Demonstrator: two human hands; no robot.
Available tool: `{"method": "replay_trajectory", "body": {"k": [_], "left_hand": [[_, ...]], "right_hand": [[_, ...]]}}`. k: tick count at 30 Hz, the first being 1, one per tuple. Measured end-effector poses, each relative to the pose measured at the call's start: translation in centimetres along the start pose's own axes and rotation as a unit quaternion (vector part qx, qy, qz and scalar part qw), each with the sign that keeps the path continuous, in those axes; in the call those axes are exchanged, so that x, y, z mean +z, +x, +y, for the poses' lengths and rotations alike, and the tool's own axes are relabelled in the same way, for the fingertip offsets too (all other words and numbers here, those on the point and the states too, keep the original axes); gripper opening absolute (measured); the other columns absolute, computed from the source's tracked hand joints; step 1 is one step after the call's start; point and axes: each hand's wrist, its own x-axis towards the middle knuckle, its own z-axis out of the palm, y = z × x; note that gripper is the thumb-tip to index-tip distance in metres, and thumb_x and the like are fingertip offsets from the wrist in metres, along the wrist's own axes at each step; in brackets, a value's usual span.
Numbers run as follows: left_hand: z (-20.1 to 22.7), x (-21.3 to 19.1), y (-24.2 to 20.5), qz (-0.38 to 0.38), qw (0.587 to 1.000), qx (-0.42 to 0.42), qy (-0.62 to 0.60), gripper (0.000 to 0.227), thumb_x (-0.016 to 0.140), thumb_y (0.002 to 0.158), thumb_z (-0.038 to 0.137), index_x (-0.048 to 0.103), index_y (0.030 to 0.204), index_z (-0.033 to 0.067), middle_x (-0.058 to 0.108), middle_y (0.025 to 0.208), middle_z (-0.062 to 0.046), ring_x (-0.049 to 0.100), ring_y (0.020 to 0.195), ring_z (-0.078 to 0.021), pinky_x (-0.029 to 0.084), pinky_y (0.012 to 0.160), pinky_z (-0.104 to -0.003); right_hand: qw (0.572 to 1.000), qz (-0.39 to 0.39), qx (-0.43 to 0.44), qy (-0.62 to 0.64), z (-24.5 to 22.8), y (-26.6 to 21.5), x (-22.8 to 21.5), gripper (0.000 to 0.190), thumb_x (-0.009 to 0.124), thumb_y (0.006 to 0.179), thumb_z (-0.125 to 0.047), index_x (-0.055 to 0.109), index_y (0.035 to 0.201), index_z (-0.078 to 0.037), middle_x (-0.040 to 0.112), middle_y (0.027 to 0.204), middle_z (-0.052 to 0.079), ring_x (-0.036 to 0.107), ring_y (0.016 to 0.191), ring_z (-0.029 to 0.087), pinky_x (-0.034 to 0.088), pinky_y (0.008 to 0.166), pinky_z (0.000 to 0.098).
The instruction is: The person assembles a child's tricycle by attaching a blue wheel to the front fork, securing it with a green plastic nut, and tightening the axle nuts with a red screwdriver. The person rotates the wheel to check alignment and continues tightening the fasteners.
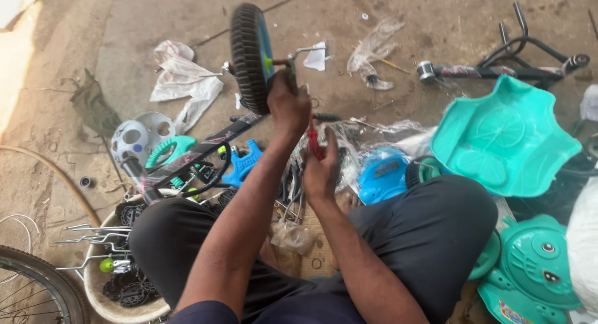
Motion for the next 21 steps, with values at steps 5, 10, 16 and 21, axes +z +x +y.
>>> {"method": "replay_trajectory", "body": {"k": [5, 10, 16, 21], "left_hand": [[-6.8, 5.1, -0.8, 0.048, 0.991, -0.024, -0.120, 0.051, 0.074, 0.090, 0.011, 0.051, 0.133, -0.0038, 0.062, 0.126, -0.022, 0.065, 0.109, -0.0286, 0.051, 0.096, -0.038], [-10.0, 8.6, 2.6, 0.078, 0.971, 0.090, -0.206, 0.040, 0.077, 0.096, 0.019, 0.059, 0.127, 0.0005, 0.068, 0.125, -0.015, 0.067, 0.105, -0.0207, 0.055, 0.093, -0.034], [-9.2, 5.1, 2.1, -0.017, 0.974, 0.069, -0.214, 0.035, 0.079, 0.094, 0.019, 0.068, 0.122, 0.0010, 0.076, 0.102, -0.010, 0.073, 0.092, -0.0167, 0.059, 0.082, -0.030], [-7.9, 4.8, 1.8, -0.030, 0.977, 0.054, -0.204, 0.028, 0.079, 0.096, 0.015, 0.070, 0.117, -0.0004, 0.075, 0.095, -0.010, 0.070, 0.087, -0.0147, 0.057, 0.079, -0.030]], "right_hand": [[0.994, 0.026, -0.098, -0.033, -2.6, 0.2, -1.1, 0.052, 0.071, 0.087, -0.005, 0.061, 0.138, -0.001, 0.072, 0.115, 0.013, 0.067, 0.098, 0.021, 0.054, 0.089, 0.0355], [0.974, -0.005, -0.182, -0.135, -2.9, -2.2, -0.3, 0.048, 0.068, 0.090, -0.007, 0.061, 0.138, -0.001, 0.071, 0.114, 0.015, 0.069, 0.100, 0.025, 0.054, 0.090, 0.0360], [0.965, 0.004, -0.213, -0.154, -4.1, -3.5, 0.6, 0.047, 0.068, 0.093, -0.005, 0.058, 0.139, 0.001, 0.069, 0.117, 0.016, 0.068, 0.101, 0.026, 0.054, 0.090, 0.0383], [0.979, -0.003, -0.158, -0.130, -3.6, -4.5, -0.1, 0.046, 0.067, 0.094, -0.004, 0.060, 0.139, 0.001, 0.069, 0.109, 0.014, 0.067, 0.090, 0.017, 0.056, 0.078, 0.0321]]}}
